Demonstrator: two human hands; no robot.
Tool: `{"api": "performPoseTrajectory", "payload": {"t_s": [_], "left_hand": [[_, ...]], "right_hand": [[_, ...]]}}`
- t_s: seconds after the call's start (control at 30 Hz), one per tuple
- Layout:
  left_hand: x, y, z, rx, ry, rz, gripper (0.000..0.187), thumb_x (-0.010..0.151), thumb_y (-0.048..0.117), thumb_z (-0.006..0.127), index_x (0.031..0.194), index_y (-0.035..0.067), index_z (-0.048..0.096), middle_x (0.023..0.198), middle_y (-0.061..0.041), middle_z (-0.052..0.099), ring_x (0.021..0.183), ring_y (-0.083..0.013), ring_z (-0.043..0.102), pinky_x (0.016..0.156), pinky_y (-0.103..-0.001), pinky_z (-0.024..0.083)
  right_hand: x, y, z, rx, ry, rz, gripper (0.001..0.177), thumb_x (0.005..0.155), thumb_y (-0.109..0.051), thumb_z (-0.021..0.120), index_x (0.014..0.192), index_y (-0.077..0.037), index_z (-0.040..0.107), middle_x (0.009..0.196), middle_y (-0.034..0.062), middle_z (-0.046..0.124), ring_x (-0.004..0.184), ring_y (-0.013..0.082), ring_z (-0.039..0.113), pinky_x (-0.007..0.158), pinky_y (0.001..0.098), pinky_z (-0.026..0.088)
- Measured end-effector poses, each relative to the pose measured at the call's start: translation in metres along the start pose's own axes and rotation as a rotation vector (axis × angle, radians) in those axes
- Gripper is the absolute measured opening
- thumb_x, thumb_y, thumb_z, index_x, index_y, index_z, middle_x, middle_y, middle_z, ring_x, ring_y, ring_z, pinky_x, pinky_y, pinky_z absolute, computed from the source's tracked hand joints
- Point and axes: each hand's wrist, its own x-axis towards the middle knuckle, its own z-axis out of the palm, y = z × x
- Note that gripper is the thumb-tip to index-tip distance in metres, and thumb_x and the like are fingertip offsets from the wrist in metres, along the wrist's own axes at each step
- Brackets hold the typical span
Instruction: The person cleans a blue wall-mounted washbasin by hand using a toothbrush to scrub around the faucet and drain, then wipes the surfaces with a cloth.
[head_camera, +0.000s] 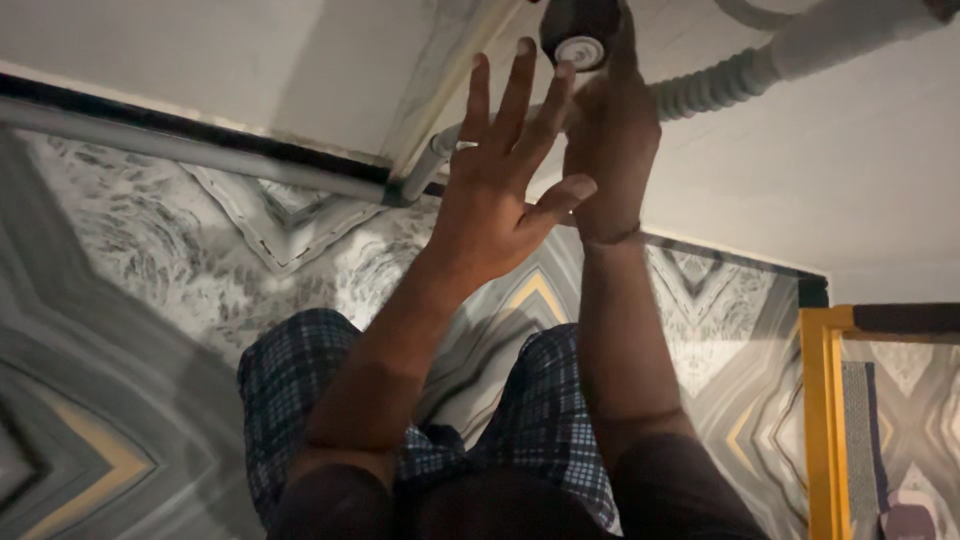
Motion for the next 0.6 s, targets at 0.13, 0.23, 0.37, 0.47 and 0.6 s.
{"api": "performPoseTrajectory", "payload": {"t_s": [0.13,0.23,0.37,0.47,0.6], "left_hand": [[-0.002,-0.001,-0.002,-0.048,-0.014,-0.027,0.079,0.109,0.066,0.058,0.167,0.028,0.020,0.176,-0.015,0.012,0.160,-0.0529,0.004,0.121,-0.056,0.046],[-0.003,-0.001,-0.001,0.015,-0.006,-0.008,0.082,0.108,0.062,0.063,0.167,0.028,0.018,0.175,-0.012,0.008,0.161,-0.0493,0.003,0.126,-0.061,0.039],[-0.005,-0.001,-0.004,-0.039,0.001,0.014,0.088,0.105,0.051,0.073,0.167,0.028,0.013,0.174,-0.012,0.004,0.161,-0.0491,0.000,0.128,-0.061,0.037],[-0.005,-0.001,-0.003,-0.054,0.008,0.023,0.095,0.103,0.047,0.080,0.167,0.028,0.012,0.173,-0.012,0.004,0.160,-0.0485,0.000,0.128,-0.060,0.036],[-0.007,0.001,-0.006,-0.047,-0.047,0.022,0.098,0.103,0.045,0.083,0.167,0.026,0.012,0.174,-0.012,0.006,0.161,-0.0461,0.002,0.131,-0.058,0.034]], "right_hand": [[-0.008,0.004,0.013,0.012,-0.005,0.157,0.064,0.106,-0.006,0.062,0.163,-0.005,0.034,0.086,0.0071,0.062,0.076,0.0169,0.065,0.070,0.0329,0.054],[-0.008,0.011,0.031,0.289,0.056,0.060,0.050,0.115,-0.018,0.054,0.161,-0.011,0.035,0.105,0.0088,0.068,0.091,0.0154,0.067,0.080,0.0304,0.055],[-0.023,0.002,0.044,0.566,0.070,0.107,0.072,0.108,-0.049,0.043,0.166,-0.009,0.032,0.095,0.0053,0.061,0.084,0.0116,0.057,0.072,0.0283,0.048],[-0.024,0.002,0.045,0.379,0.058,0.214,0.059,0.113,-0.035,0.053,0.159,-0.003,0.034,0.100,0.0031,0.061,0.088,0.0119,0.059,0.076,0.0288,0.050],[-0.020,0.018,0.079,0.834,0.170,0.309,0.050,0.116,-0.034,0.052,0.155,-0.004,0.041,0.102,0.0010,0.058,0.089,0.0115,0.059,0.076,0.0293,0.051]]}}
